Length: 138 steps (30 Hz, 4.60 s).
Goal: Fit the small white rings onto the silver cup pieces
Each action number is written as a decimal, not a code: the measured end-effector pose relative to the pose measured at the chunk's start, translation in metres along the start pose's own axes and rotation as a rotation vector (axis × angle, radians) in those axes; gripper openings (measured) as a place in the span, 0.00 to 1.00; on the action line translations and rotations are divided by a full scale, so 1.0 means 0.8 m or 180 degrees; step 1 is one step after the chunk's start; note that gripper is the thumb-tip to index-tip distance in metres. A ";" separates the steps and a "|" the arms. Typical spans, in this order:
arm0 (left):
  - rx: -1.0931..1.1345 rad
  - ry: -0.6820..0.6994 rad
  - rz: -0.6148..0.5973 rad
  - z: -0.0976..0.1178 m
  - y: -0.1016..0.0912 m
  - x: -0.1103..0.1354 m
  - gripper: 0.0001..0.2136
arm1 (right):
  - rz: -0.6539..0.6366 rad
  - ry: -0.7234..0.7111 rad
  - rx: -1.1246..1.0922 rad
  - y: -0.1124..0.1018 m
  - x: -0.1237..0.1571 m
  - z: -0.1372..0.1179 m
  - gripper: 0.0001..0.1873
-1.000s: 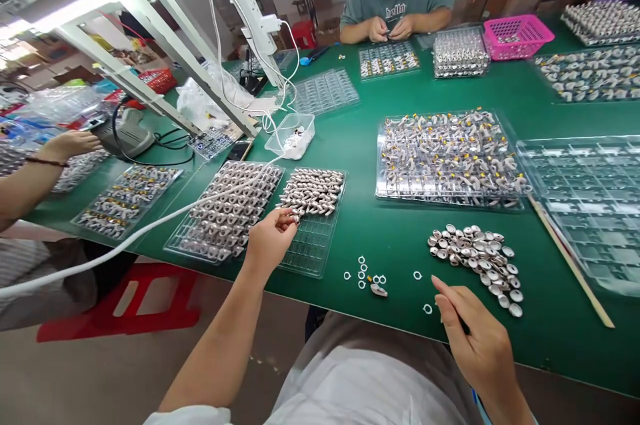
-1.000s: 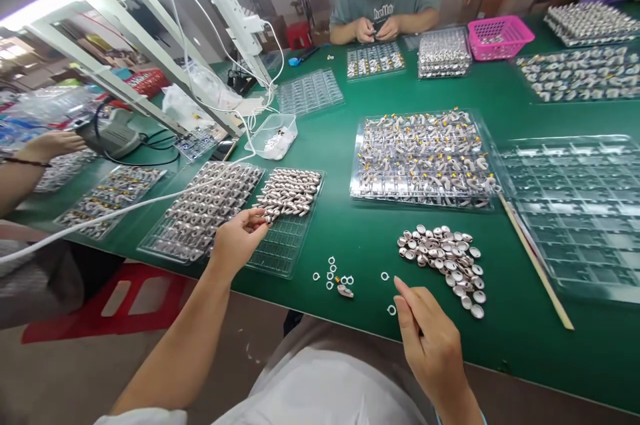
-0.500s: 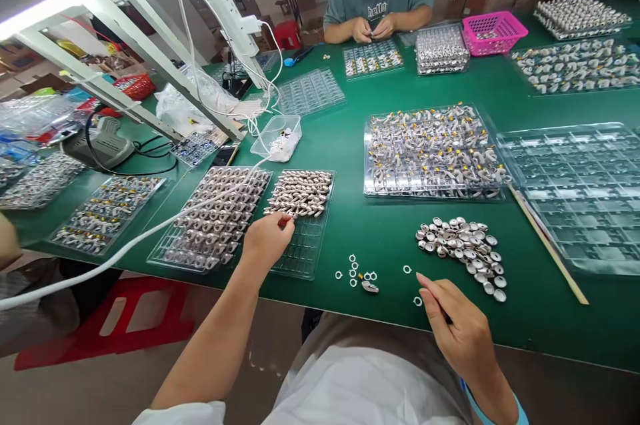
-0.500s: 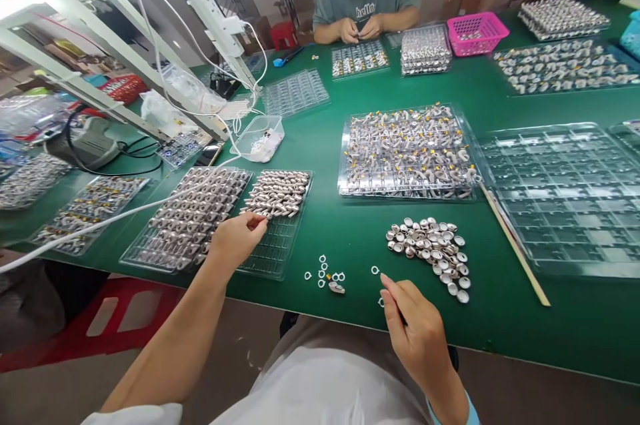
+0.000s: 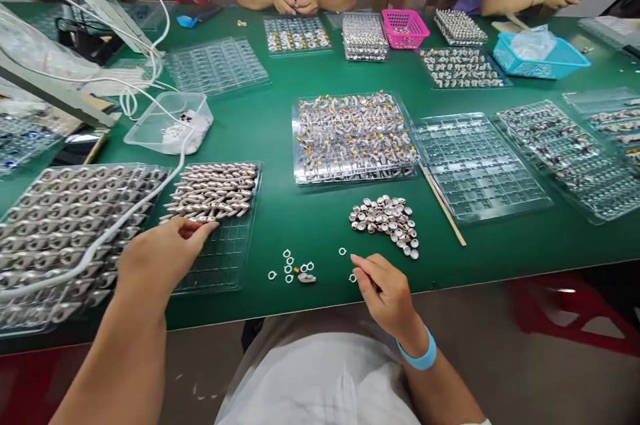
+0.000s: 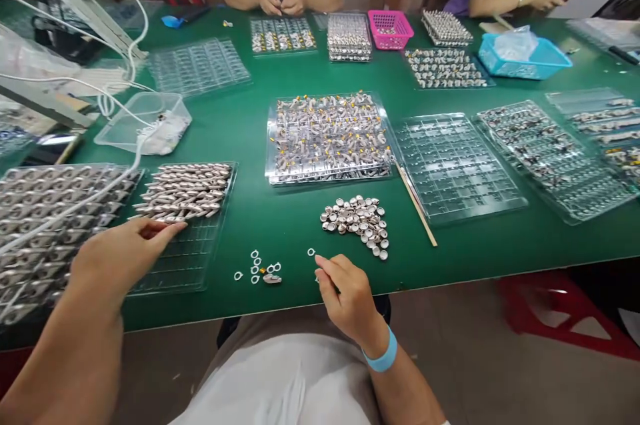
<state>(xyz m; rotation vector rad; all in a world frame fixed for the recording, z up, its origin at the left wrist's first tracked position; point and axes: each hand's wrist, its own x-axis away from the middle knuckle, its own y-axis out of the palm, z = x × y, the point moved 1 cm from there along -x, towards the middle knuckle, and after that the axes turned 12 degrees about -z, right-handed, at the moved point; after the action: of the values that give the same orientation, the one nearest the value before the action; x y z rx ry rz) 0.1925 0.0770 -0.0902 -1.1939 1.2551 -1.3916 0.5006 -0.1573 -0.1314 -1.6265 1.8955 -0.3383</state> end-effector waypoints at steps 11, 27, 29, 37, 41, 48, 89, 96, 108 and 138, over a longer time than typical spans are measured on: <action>0.1324 0.1985 -0.0256 0.142 0.002 0.086 0.12 | 0.0050 0.0367 0.1299 -0.034 -0.039 0.003 0.14; 0.1115 0.2409 -0.0102 0.213 -0.027 0.014 0.11 | 0.0058 0.0177 0.0648 -0.029 -0.003 0.001 0.14; 0.1040 0.2345 -0.0189 0.210 -0.026 0.014 0.11 | 0.0008 0.0165 0.0617 -0.030 -0.002 0.004 0.14; 0.1317 0.2010 -0.0716 0.205 -0.041 0.007 0.11 | -0.0227 -0.0095 0.0480 -0.011 -0.011 -0.015 0.13; 0.1453 0.2073 -0.0798 0.208 -0.038 0.022 0.08 | -0.0804 -0.0283 0.0749 0.029 -0.021 -0.040 0.08; 0.1815 0.2140 -0.0716 0.187 -0.031 0.050 0.09 | -0.0863 -0.0148 0.1446 0.073 -0.043 -0.045 0.07; 0.4959 0.1668 -0.3457 0.218 0.016 0.122 0.07 | -0.0138 -0.0241 -0.1173 -0.024 -0.006 -0.018 0.19; 0.5225 0.1521 -0.2888 0.225 0.022 0.132 0.05 | 0.0121 0.0060 -0.0936 -0.008 -0.008 -0.025 0.17; 0.4870 0.1318 -0.2252 0.230 0.025 0.150 0.06 | 0.0272 0.0481 -0.1488 -0.003 -0.010 -0.028 0.06; 0.3732 0.2475 -0.0689 0.232 0.019 0.160 0.05 | 0.0019 0.1262 -0.3208 0.004 -0.012 -0.023 0.07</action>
<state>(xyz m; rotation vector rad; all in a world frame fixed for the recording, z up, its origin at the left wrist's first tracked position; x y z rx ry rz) 0.3578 -0.0767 -0.0895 0.0622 0.4950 -2.3554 0.4873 -0.1510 -0.1163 -2.2827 2.5907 0.4193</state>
